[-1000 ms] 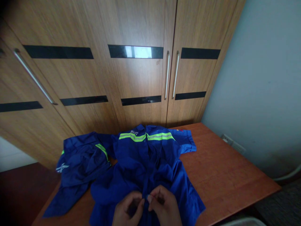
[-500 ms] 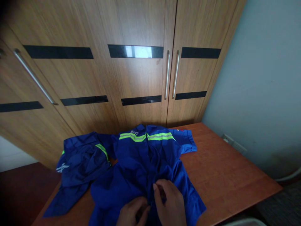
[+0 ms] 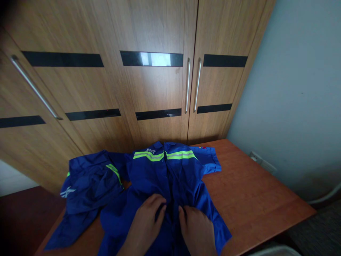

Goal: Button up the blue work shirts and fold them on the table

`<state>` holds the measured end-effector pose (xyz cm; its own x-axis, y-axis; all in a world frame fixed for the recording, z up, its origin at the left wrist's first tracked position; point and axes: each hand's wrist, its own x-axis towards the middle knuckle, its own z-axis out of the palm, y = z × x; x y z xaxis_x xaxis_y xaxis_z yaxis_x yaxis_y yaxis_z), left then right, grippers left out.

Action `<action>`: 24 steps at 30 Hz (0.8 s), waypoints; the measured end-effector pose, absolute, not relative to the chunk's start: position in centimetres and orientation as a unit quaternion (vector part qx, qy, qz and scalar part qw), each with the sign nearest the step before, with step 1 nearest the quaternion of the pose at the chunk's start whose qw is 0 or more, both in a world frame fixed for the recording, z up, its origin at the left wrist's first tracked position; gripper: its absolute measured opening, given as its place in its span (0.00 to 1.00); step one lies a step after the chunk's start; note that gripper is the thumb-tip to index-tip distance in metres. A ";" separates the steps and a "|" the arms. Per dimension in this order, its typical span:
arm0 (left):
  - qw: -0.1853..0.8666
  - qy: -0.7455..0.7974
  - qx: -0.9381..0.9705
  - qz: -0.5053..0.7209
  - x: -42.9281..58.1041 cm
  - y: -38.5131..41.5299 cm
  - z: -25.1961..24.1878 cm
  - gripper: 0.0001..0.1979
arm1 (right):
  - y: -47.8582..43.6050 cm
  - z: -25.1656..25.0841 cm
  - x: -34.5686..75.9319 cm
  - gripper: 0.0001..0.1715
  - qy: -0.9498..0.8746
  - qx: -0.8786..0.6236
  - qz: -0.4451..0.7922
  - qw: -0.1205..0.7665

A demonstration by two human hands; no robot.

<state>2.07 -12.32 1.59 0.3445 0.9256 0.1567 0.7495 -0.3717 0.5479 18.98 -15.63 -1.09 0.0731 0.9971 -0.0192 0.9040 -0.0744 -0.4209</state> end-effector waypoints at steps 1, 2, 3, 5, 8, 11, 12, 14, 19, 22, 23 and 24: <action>0.191 0.531 0.798 0.211 2.1 -11.8 1.3 0.13 | -15.6 -1.0 19.1 0.27 -0.659 -0.722 0.157 0.138; 0.187 0.535 0.801 0.194 2.2 -11.3 1.1 0.12 | -15.6 -0.9 19.2 0.28 -0.656 -0.727 0.157 0.127; 0.182 0.539 0.804 0.174 2.3 -10.8 0.8 0.12 | -15.4 -0.8 19.4 0.28 -0.654 -0.732 0.152 0.119; 0.171 0.545 0.811 0.127 2.4 -10.3 0.3 0.11 | -15.1 -0.8 19.6 0.24 -0.654 -0.736 0.134 0.112; 0.150 0.548 0.821 0.058 2.5 -10.1 0.0 0.10 | -14.4 -1.1 19.8 0.14 -0.671 -0.726 0.093 0.120; 0.117 0.549 0.827 0.029 3.1 -10.0 0.2 0.08 | -13.8 -1.7 19.8 0.13 -0.698 -0.700 0.072 0.129; 0.104 0.551 0.828 0.027 3.4 -9.9 0.3 0.08 | -13.6 -1.9 19.7 0.16 -0.704 -0.694 0.073 0.129; 0.079 0.557 0.826 0.025 4.2 -9.6 0.4 0.08 | -13.3 -2.2 19.6 0.17 -0.703 -0.695 0.082 0.125; 0.062 0.543 0.838 0.008 5.4 -8.4 -0.1 0.10 | -12.5 -3.0 19.9 0.13 -0.667 -0.714 0.133 0.168; 0.083 0.541 0.836 0.034 4.6 -7.9 -0.7 0.12 | -12.2 -3.6 20.4 0.12 -0.635 -0.690 0.200 0.285; 0.107 0.545 0.829 0.061 4.1 -7.7 -0.9 0.11 | -12.1 -3.8 20.5 0.12 -0.619 -0.676 0.228 0.328; 0.144 0.546 0.819 0.098 3.6 -7.5 -1.0 0.09 | -12.0 -3.9 20.6 0.13 -0.602 -0.662 0.255 0.367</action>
